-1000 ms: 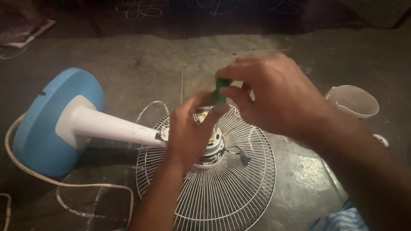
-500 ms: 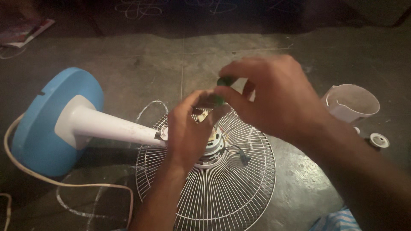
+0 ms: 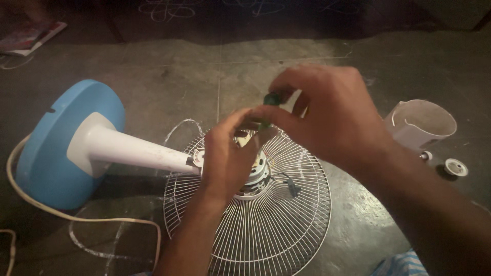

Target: The person uses a screwdriver to loosen and remove screws from the central motor housing of a disassembled electric fan. They then reposition the motor assembly and tighten the screws to secure it back in place.

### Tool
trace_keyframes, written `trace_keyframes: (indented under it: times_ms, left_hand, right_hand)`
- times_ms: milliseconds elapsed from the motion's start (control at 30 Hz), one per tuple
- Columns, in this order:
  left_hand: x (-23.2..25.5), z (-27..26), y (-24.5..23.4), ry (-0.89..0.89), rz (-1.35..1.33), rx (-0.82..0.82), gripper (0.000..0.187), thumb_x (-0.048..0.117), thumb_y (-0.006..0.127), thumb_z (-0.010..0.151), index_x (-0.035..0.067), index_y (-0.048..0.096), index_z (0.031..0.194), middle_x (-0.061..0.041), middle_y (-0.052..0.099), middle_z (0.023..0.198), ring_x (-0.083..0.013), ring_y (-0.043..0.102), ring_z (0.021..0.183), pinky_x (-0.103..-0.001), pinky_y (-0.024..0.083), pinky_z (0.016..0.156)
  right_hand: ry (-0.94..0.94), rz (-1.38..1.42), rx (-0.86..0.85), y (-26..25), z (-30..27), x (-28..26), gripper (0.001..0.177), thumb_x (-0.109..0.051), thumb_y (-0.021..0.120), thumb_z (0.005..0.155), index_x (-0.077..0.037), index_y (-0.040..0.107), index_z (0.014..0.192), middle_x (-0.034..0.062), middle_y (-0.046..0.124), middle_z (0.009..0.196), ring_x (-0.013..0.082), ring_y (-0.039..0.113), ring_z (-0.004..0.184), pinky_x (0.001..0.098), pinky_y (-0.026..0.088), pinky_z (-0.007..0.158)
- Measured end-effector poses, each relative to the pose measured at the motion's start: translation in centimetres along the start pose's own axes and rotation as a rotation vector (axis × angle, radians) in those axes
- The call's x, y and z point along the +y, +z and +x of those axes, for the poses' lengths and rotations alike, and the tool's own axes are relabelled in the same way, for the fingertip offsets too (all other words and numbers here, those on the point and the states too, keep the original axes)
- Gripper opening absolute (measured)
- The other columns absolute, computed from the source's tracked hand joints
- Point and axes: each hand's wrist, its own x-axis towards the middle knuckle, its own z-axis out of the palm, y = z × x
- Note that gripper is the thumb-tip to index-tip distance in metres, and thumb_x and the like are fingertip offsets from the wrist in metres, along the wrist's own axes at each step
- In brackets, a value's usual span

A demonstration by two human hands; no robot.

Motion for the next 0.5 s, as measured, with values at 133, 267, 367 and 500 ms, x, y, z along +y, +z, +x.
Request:
trace_keyframes:
  times_ms: [133, 267, 367, 500]
  left_hand:
    - [-0.05, 0.01, 0.04, 0.068, 0.044, 0.016, 0.026, 0.018, 0.075, 0.091, 0.006, 0.071, 0.113, -0.009, 0.075, 0.112, -0.0194, 0.074, 0.108, -0.036, 0.062, 0.087]
    - [-0.3, 0.05, 0.14, 0.057, 0.022, -0.01, 0.026, 0.018, 0.07, 0.094, 0.006, 0.07, 0.116, -0.009, 0.078, 0.113, -0.0195, 0.074, 0.111, -0.037, 0.059, 0.094]
    - [-0.39, 0.09, 0.27, 0.042, -0.051, 0.013, 0.031, 0.017, 0.069, 0.092, 0.006, 0.067, 0.122, -0.009, 0.078, 0.114, -0.0198, 0.074, 0.11, -0.038, 0.059, 0.094]
    - [0.0, 0.09, 0.21, -0.015, -0.001, 0.016, 0.03, 0.018, 0.07, 0.093, 0.007, 0.067, 0.12, -0.008, 0.076, 0.117, -0.018, 0.073, 0.113, -0.038, 0.059, 0.095]
  right_hand:
    - [0.01, 0.044, 0.002, -0.15, -0.18, -0.05, 0.028, -0.02, 0.08, 0.085, -0.005, 0.075, 0.108, 0.012, 0.078, 0.097, 0.0195, 0.079, 0.071, 0.0328, 0.063, 0.058]
    - [-0.058, 0.079, 0.015, -0.04, -0.37, 0.04, 0.03, -0.013, 0.077, 0.086, -0.005, 0.075, 0.115, 0.0123, 0.078, 0.099, 0.0196, 0.079, 0.072, 0.032, 0.065, 0.06]
    - [-0.121, 0.102, 0.019, -0.06, -0.48, 0.03, 0.033, -0.009, 0.074, 0.088, -0.005, 0.074, 0.12, 0.0131, 0.078, 0.105, 0.0205, 0.08, 0.079, 0.0321, 0.066, 0.066]
    - [-0.049, 0.049, -0.003, -0.16, -0.28, -0.15, 0.039, -0.015, 0.078, 0.085, -0.003, 0.072, 0.121, 0.0156, 0.077, 0.104, 0.0223, 0.079, 0.077, 0.0347, 0.064, 0.063]
